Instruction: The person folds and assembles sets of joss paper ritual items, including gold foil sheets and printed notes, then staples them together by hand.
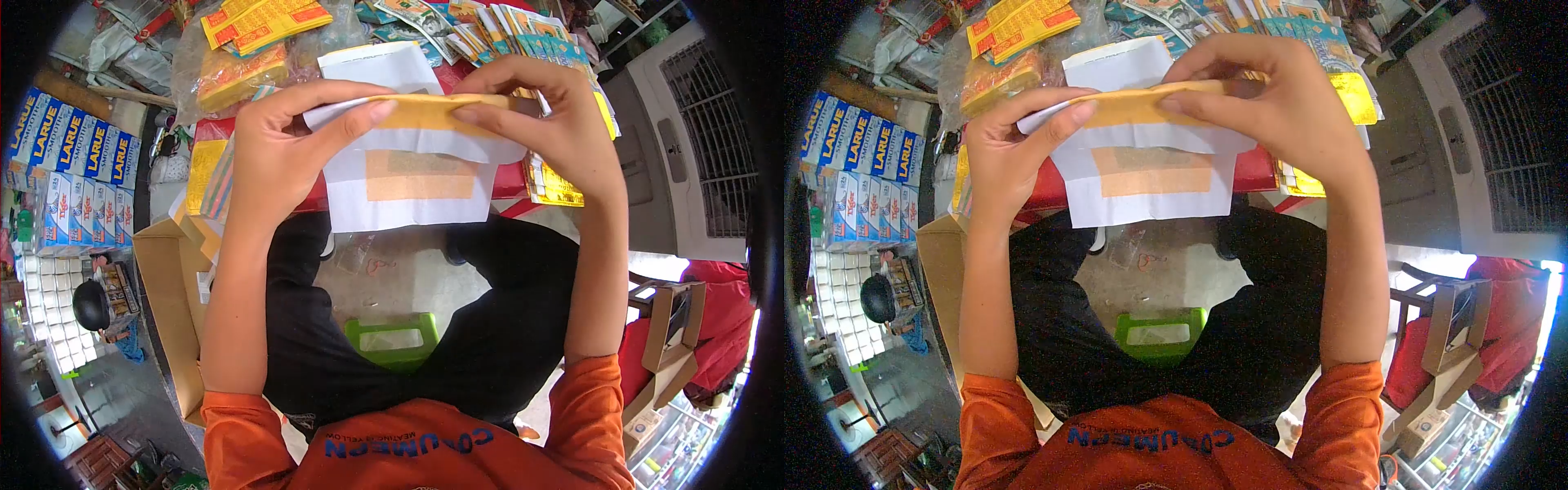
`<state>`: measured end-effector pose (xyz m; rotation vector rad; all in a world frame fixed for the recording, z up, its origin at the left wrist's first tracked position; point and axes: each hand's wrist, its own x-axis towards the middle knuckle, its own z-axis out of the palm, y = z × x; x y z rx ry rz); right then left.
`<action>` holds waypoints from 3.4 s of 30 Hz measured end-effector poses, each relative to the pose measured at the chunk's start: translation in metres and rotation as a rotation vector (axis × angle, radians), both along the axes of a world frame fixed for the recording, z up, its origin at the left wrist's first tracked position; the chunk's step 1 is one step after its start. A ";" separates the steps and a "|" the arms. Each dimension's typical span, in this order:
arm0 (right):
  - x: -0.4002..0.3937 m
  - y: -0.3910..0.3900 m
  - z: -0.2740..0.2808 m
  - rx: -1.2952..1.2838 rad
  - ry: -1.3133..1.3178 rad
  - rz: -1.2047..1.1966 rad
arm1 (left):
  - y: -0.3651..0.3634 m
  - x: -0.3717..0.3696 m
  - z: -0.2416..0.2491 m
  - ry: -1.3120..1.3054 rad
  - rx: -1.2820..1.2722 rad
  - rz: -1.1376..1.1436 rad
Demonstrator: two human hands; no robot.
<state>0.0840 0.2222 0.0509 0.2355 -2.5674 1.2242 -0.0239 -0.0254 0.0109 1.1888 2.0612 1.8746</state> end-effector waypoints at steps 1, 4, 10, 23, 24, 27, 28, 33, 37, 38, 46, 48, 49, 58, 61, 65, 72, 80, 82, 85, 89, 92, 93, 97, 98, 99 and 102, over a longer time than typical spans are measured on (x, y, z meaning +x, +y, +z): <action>0.001 0.005 0.002 0.038 -0.012 -0.003 | -0.001 -0.001 0.000 0.002 0.001 0.003; 0.001 0.023 -0.002 -0.068 0.039 0.031 | -0.005 -0.004 -0.001 0.021 0.024 0.004; 0.008 0.043 -0.007 -0.136 -0.009 0.005 | -0.009 -0.004 0.002 0.060 0.026 0.096; 0.010 0.045 -0.004 -0.061 0.105 -0.030 | -0.015 -0.006 0.000 0.002 0.046 0.068; 0.011 0.045 -0.003 -0.060 0.107 -0.030 | -0.015 -0.004 0.002 0.034 0.022 0.073; 0.013 0.042 -0.002 -0.106 0.053 -0.025 | -0.015 0.000 0.004 0.053 0.007 0.095; 0.011 0.037 -0.002 -0.028 0.168 -0.033 | -0.014 0.000 0.004 0.056 0.010 0.095; 0.006 0.010 0.007 0.257 0.244 0.055 | -0.007 0.005 0.003 0.069 0.026 0.052; 0.003 -0.009 0.004 0.349 0.224 0.007 | -0.002 0.007 0.003 0.134 0.011 0.040; 0.003 -0.009 0.003 0.349 0.224 0.006 | -0.001 0.006 0.002 0.148 0.018 0.026; 0.001 -0.014 -0.002 0.222 0.198 0.011 | 0.002 0.005 0.008 0.385 -0.079 0.030; 0.002 -0.018 0.001 0.245 0.177 0.013 | 0.007 0.009 0.010 0.464 -0.114 0.033; 0.002 -0.020 0.002 0.270 0.159 0.012 | 0.008 0.011 0.008 0.463 -0.114 0.037; -0.001 -0.018 0.003 0.406 0.256 0.076 | 0.011 0.005 0.005 0.600 -0.107 0.015; 0.001 -0.013 0.005 0.401 0.250 0.085 | 0.007 0.007 0.009 0.569 -0.137 0.002; 0.009 0.002 0.004 0.322 0.197 0.014 | -0.005 0.001 0.010 0.534 -0.155 0.044; 0.013 0.003 0.001 0.264 0.147 0.029 | -0.012 0.000 0.008 0.606 -0.170 0.040; 0.005 -0.003 0.004 0.317 0.221 0.018 | -0.010 0.005 0.031 0.821 -0.083 0.189; 0.001 -0.009 0.004 0.291 0.216 0.037 | -0.002 0.008 0.030 0.867 -0.101 0.186; -0.002 -0.015 0.008 0.426 0.252 0.057 | 0.009 0.008 0.016 0.841 -0.194 0.019; -0.006 -0.015 0.007 0.461 0.284 0.069 | 0.013 0.003 0.010 0.829 -0.168 0.051; -0.006 -0.010 0.002 0.391 0.363 0.102 | 0.010 0.004 0.009 0.813 -0.160 0.060; -0.003 -0.007 0.003 0.401 0.339 0.091 | 0.008 0.004 0.008 0.792 -0.152 0.052; 0.010 0.011 0.006 0.393 0.234 0.035 | -0.002 0.002 0.008 0.728 -0.152 0.033; 0.013 0.015 0.007 0.383 0.213 0.007 | -0.004 0.003 0.008 0.728 -0.153 0.034; 0.017 0.018 0.008 0.339 0.175 -0.005 | -0.006 0.004 0.008 0.678 -0.169 0.045; 0.021 0.029 0.010 0.344 0.166 -0.065 | -0.009 0.008 0.010 0.533 -0.193 0.067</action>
